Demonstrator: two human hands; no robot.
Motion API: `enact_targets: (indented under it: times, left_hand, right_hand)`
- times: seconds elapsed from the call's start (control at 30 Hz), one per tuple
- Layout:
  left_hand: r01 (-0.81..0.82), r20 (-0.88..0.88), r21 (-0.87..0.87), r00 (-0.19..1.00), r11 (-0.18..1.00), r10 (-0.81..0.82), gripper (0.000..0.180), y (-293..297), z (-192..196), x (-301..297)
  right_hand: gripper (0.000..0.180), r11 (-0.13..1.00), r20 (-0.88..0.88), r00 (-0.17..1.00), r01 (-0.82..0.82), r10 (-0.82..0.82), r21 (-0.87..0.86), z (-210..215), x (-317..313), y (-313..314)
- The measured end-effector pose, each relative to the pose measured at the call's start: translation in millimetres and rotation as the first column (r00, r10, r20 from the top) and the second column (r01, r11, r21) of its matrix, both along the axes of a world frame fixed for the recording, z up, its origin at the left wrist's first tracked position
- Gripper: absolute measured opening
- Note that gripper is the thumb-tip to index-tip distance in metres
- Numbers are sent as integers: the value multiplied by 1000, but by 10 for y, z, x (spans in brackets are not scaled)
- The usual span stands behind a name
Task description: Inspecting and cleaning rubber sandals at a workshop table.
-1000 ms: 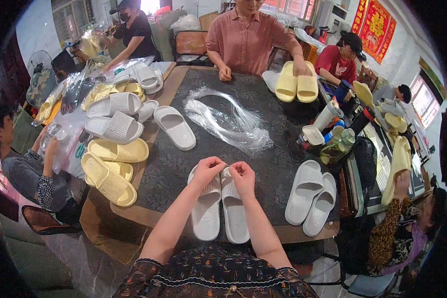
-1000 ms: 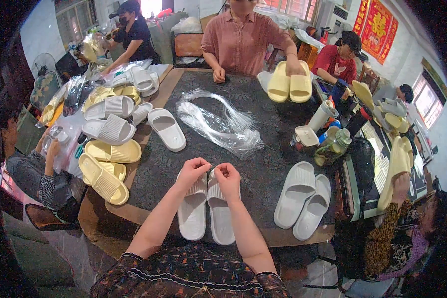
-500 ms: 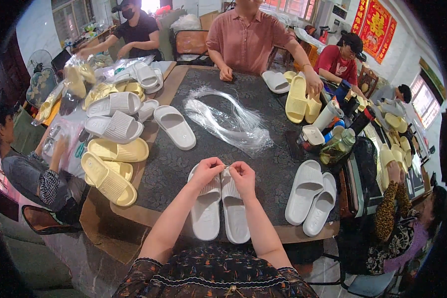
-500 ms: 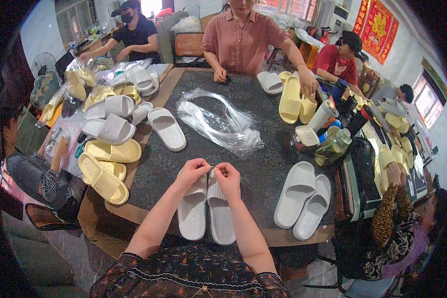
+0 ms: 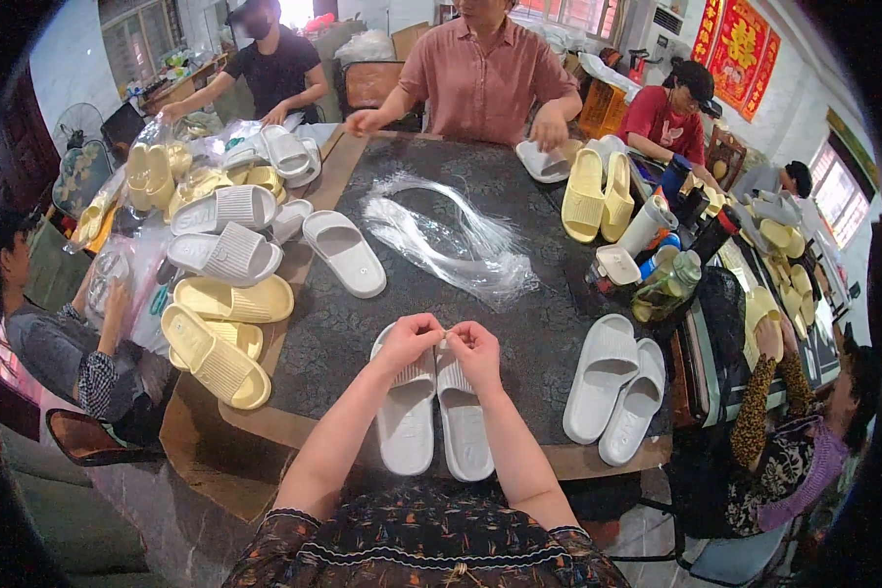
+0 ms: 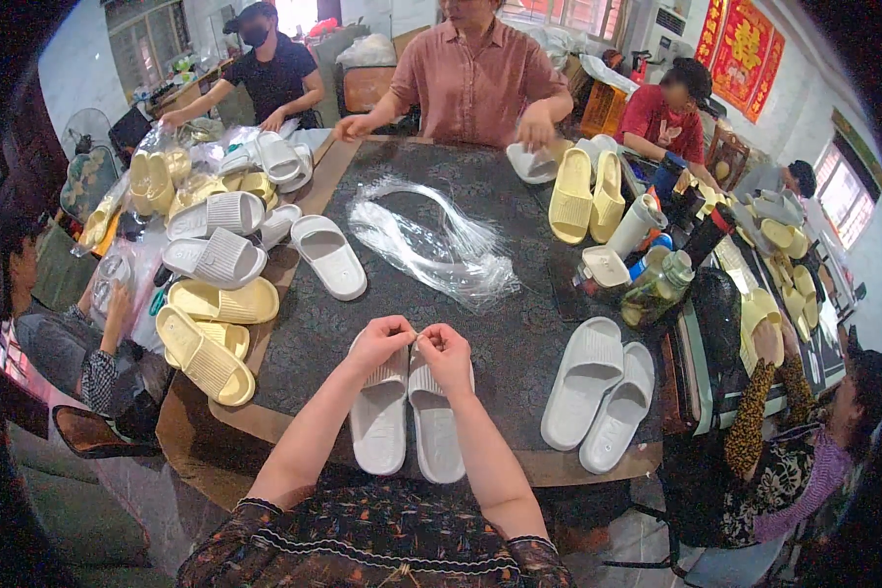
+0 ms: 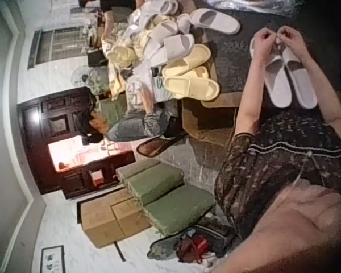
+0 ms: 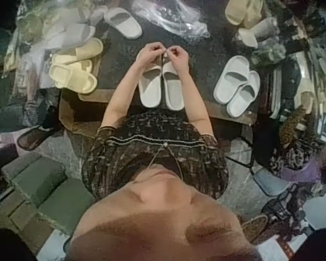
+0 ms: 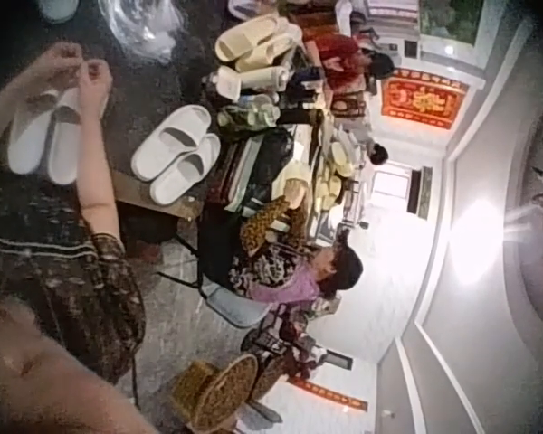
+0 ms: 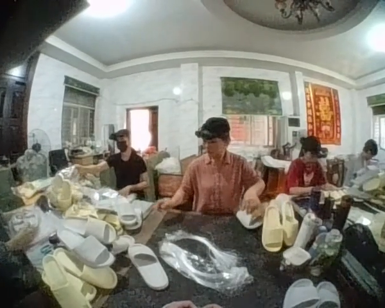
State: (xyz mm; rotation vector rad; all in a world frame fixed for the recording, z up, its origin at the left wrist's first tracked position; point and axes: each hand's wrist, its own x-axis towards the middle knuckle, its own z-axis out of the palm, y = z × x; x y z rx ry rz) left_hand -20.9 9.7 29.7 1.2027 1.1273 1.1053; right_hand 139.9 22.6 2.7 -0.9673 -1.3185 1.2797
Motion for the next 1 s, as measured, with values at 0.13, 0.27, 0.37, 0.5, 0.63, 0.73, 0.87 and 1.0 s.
enact_targets:
  times: [0.13, 0.27, 0.37, 0.5, 0.63, 0.73, 0.87, 1.0]
  left_hand:
    - [1, -119, 79, 993, 997, 8, 11, 6, -64, 2]
    - [-62, -152, 45, 986, 997, 69, 10, -21, 50, 74]
    - [-179, -6, 49, 984, 983, 180, 13, 5, -96, 55]
    - [-182, 50, 9, 982, 983, 181, 13, 58, -167, 70]
    - [-128, 5, 13, 992, 992, 128, 12, 41, -155, 46]
    - [-103, -46, -8, 994, 995, 103, 15, 38, -139, 6]
    - [-55, -98, -30, 994, 998, 51, 10, 19, -50, 20]
    - [-56, -56, -74, 997, 996, 52, 10, -20, 10, 10]
  right_hand:
    - [8, 1000, -16, 1000, -7, 7, -2, -6, -10, -4]
    - [7, 998, 20, 998, 62, -62, 27, -22, -5, 13]
    - [7, 997, -11, 997, 76, -76, 3, 91, -89, -34]
    - [6, 995, -4, 996, 94, -94, 22, 49, -30, -13]
    - [7, 997, 18, 997, 75, -75, 13, 21, -2, -5]
    - [7, 998, 28, 997, 66, -66, 7, 12, -7, -6]
    - [6, 999, 3, 999, 35, -35, -7, -15, 8, 0]
    - [6, 999, -13, 999, 35, -36, -27, 114, -18, -57]
